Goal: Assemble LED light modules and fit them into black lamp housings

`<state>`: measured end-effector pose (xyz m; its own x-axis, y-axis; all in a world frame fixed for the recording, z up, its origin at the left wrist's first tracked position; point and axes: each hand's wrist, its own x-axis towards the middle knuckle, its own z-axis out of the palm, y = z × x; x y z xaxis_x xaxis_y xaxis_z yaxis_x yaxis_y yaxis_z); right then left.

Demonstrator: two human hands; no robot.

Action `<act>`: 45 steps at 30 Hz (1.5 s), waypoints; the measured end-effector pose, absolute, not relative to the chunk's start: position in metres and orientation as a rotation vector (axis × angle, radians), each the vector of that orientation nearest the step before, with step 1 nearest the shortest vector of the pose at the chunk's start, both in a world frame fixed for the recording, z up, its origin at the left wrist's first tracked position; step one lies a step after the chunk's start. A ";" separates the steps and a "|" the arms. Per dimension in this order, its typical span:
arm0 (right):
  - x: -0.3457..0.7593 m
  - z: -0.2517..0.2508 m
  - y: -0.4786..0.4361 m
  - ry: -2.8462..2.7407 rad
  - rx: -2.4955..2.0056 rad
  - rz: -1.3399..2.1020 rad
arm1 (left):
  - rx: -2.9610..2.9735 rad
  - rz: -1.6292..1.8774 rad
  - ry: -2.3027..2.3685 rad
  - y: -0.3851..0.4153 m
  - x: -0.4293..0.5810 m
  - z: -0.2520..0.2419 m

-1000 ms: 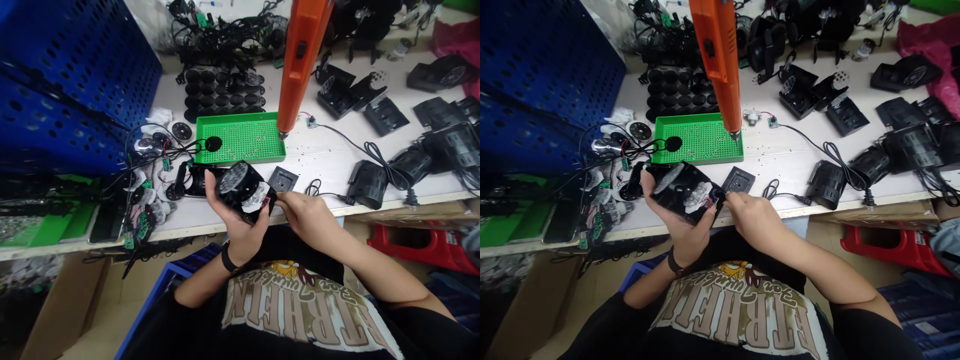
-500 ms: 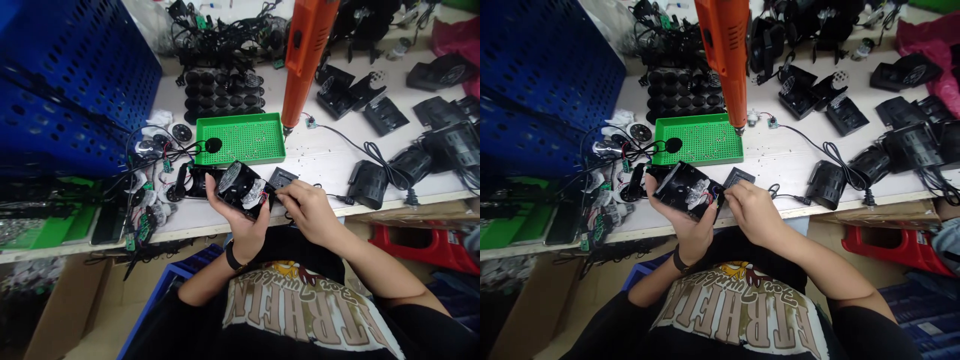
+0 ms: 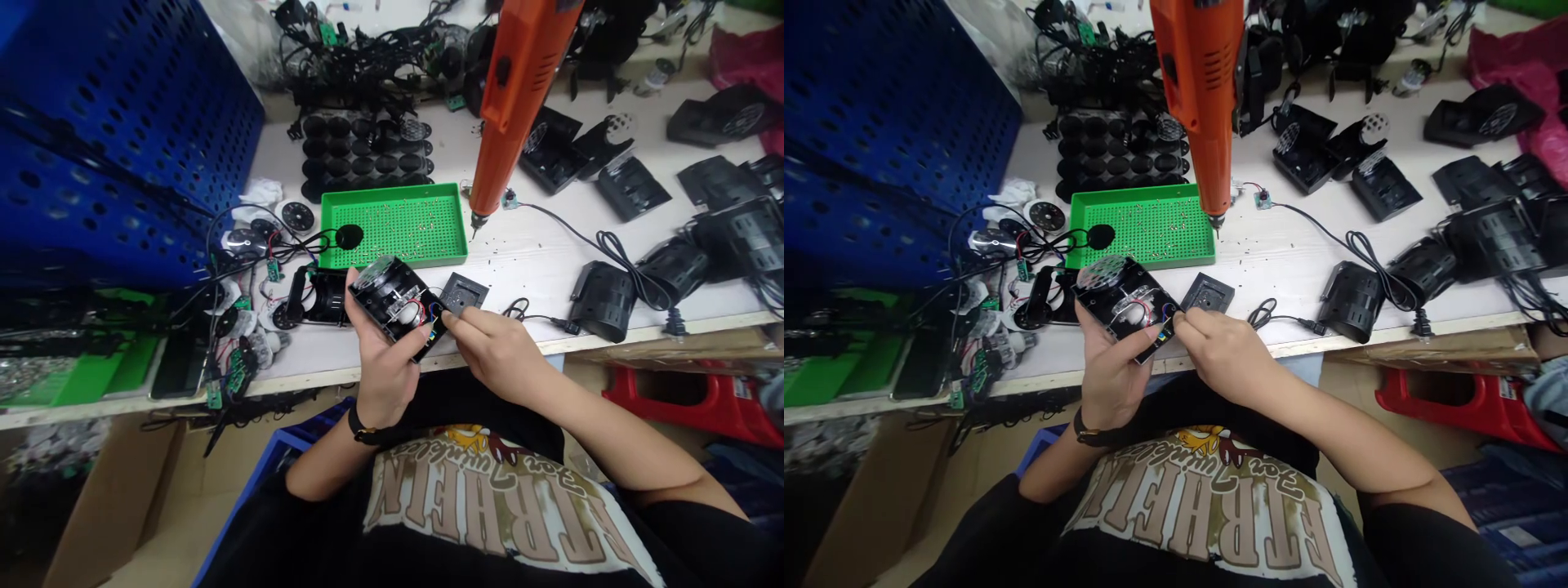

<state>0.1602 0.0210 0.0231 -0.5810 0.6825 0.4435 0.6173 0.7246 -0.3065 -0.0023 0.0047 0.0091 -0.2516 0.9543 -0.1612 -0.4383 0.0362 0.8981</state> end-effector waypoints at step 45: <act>0.273 0.022 0.146 -2.086 -1.573 0.464 | 0.339 1.336 1.173 0.018 -0.029 0.020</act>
<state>0.2730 0.1460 0.0225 -0.2212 0.9596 0.1739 0.7955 0.2806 -0.5371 -0.0285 0.0181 0.0196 -0.1932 0.8675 -0.4584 -0.5670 0.2825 0.7737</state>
